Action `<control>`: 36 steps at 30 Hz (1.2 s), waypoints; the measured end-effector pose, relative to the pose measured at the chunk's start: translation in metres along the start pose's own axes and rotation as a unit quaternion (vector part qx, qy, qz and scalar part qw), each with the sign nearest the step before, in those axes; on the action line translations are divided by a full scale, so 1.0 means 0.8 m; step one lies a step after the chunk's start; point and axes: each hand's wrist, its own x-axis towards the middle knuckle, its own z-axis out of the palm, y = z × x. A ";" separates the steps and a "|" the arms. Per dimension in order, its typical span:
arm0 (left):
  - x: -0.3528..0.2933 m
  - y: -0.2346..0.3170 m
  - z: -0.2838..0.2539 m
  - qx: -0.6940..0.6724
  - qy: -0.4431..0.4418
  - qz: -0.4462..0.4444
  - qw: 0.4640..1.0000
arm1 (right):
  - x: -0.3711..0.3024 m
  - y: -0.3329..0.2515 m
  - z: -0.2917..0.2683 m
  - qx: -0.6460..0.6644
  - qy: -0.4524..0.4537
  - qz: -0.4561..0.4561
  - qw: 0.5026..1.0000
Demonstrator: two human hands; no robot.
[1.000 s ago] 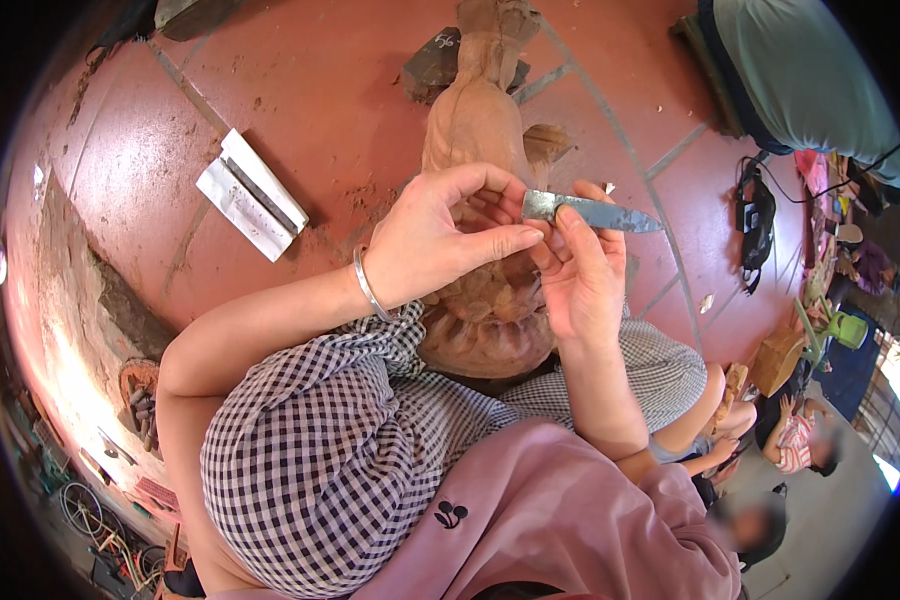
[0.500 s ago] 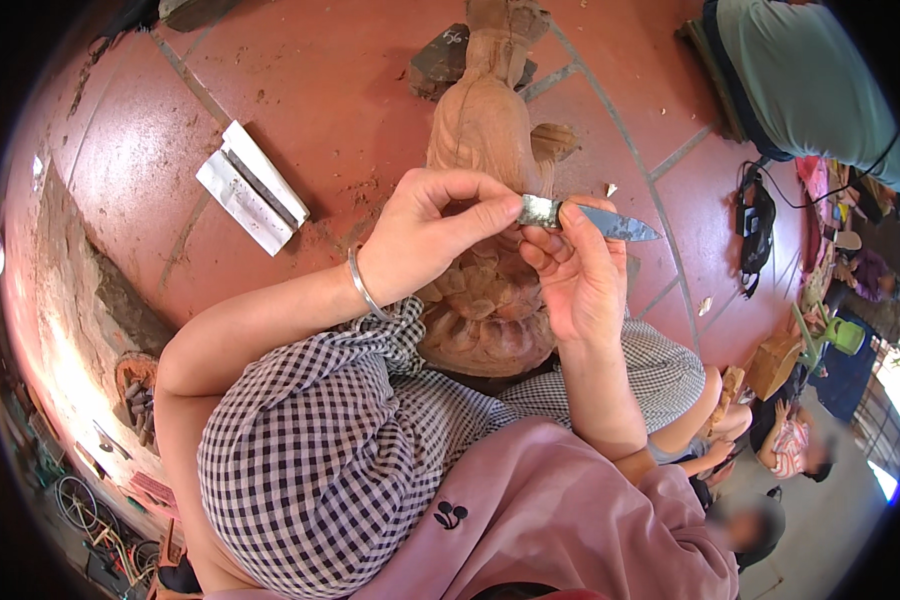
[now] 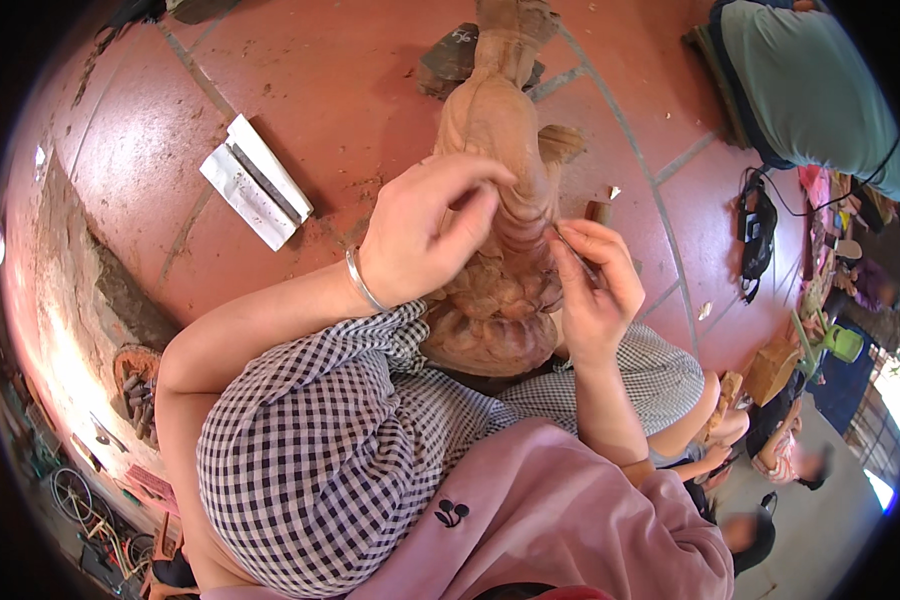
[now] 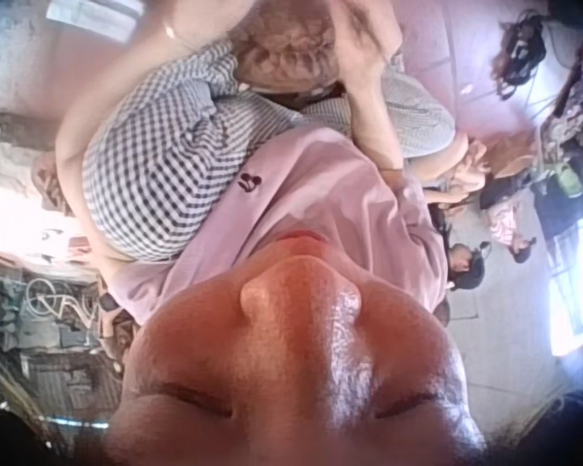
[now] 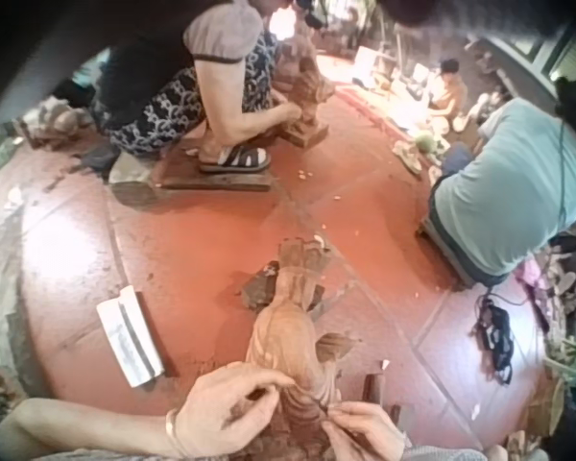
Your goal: The person carves a wooden sculpture using a chisel while sitting on the floor. They hold the wood steady with one hand and carefully shape its surface with the other, occasionally rotating the piece to access different areas.
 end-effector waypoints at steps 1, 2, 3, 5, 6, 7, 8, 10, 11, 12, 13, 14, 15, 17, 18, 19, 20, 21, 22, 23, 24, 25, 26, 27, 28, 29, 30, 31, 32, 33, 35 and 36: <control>-0.001 -0.003 -0.001 0.042 -0.030 0.050 0.997 | 0.000 0.000 0.000 -0.046 -0.009 -0.041 0.998; -0.003 -0.005 -0.002 0.080 -0.056 0.101 0.990 | 0.000 -0.002 0.002 -0.093 -0.018 -0.082 0.992; -0.005 -0.008 -0.002 0.114 -0.078 0.154 0.978 | 0.002 -0.003 0.004 -0.140 -0.027 -0.123 0.982; -0.006 -0.004 0.004 0.115 -0.100 0.151 0.977 | 0.000 0.007 0.005 -0.168 -0.034 -0.161 0.972; -0.006 -0.004 0.006 0.112 -0.105 0.150 0.977 | 0.000 0.010 0.007 -0.175 -0.029 -0.165 0.970; -0.005 -0.004 0.008 0.110 -0.110 0.150 0.976 | 0.001 0.012 0.009 -0.181 -0.024 -0.169 0.969; -0.004 -0.004 0.009 0.105 -0.104 0.142 0.979 | 0.005 0.013 0.013 -0.187 -0.006 -0.180 0.966; -0.007 -0.007 0.011 0.103 -0.108 0.122 0.981 | 0.006 0.016 0.016 -0.215 -0.017 -0.187 0.958; -0.012 -0.011 0.011 0.105 -0.117 0.110 0.981 | 0.006 0.017 0.017 -0.229 -0.024 -0.191 0.954; -0.013 -0.011 0.008 0.114 -0.131 0.098 0.980 | 0.005 0.018 0.016 -0.242 -0.018 -0.200 0.949; -0.013 -0.011 0.007 0.122 -0.146 0.086 0.978 | 0.005 0.018 0.016 -0.250 -0.024 -0.204 0.946; -0.011 -0.007 0.003 0.135 -0.166 0.075 0.974 | 0.006 0.016 0.015 -0.257 -0.030 -0.208 0.943; -0.009 -0.005 0.002 0.136 -0.175 0.075 0.972 | 0.007 0.013 0.013 -0.268 -0.033 -0.212 0.939; -0.011 -0.004 0.001 0.130 -0.182 0.080 0.971 | 0.000 0.009 0.010 -0.284 -0.051 -0.213 0.933; -0.012 -0.004 0.003 0.122 -0.173 0.083 0.974 | -0.002 0.008 0.008 -0.291 -0.061 -0.214 0.930; -0.013 -0.006 0.005 0.115 -0.163 0.088 0.976 | 0.002 0.007 0.007 -0.292 -0.062 -0.214 0.930; -0.013 -0.006 0.007 0.108 -0.146 0.090 0.979 | 0.009 0.003 0.004 -0.293 -0.065 -0.215 0.929; -0.013 -0.006 0.008 0.108 -0.143 0.088 0.980 | 0.013 0.001 0.003 -0.294 -0.068 -0.213 0.929; -0.011 -0.006 0.008 0.108 -0.140 0.088 0.980 | 0.015 -0.001 0.004 -0.307 -0.063 -0.211 0.926; -0.007 -0.005 0.007 0.118 -0.147 0.084 0.978 | 0.017 -0.002 0.007 -0.320 -0.059 -0.209 0.922; -0.006 -0.005 0.006 0.124 -0.155 0.081 0.977 | 0.017 -0.002 0.008 -0.332 -0.057 -0.206 0.919; -0.008 -0.004 0.005 0.128 -0.165 0.077 0.975 | 0.012 0.001 0.008 -0.325 -0.059 -0.207 0.921; -0.010 -0.002 0.004 0.129 -0.175 0.076 0.973 | 0.004 0.005 0.007 -0.317 -0.061 -0.208 0.923; -0.009 -0.002 0.003 0.128 -0.174 0.081 0.973 | 0.002 0.007 0.008 -0.311 -0.060 -0.211 0.925; -0.007 -0.002 0.002 0.127 -0.172 0.084 0.973 | 0.005 0.007 0.006 -0.311 -0.066 -0.221 0.922; -0.005 -0.002 0.004 0.124 -0.159 0.089 0.975 | 0.012 0.007 0.004 -0.310 -0.059 -0.224 0.922; -0.008 -0.001 0.005 0.125 -0.163 0.082 0.975 | 0.015 0.006 0.001 -0.308 -0.055 -0.223 0.923; -0.008 -0.001 0.006 0.128 -0.164 0.079 0.975 | 0.019 0.008 0.001 -0.307 -0.052 -0.222 0.924; -0.005 0.000 0.004 0.138 -0.181 0.068 0.971 | 0.019 0.017 0.005 -0.305 -0.031 -0.235 0.922; -0.005 -0.001 0.004 0.141 -0.186 0.072 0.970 | 0.015 0.020 0.005 -0.295 -0.033 -0.239 0.925; -0.016 -0.011 0.007 0.136 -0.185 0.085 0.970 | 0.007 0.024 0.002 -0.275 -0.035 -0.248 0.928; -0.013 -0.010 0.008 0.133 -0.183 0.091 0.970 | 0.011 0.023 -0.001 -0.276 -0.041 -0.253 0.926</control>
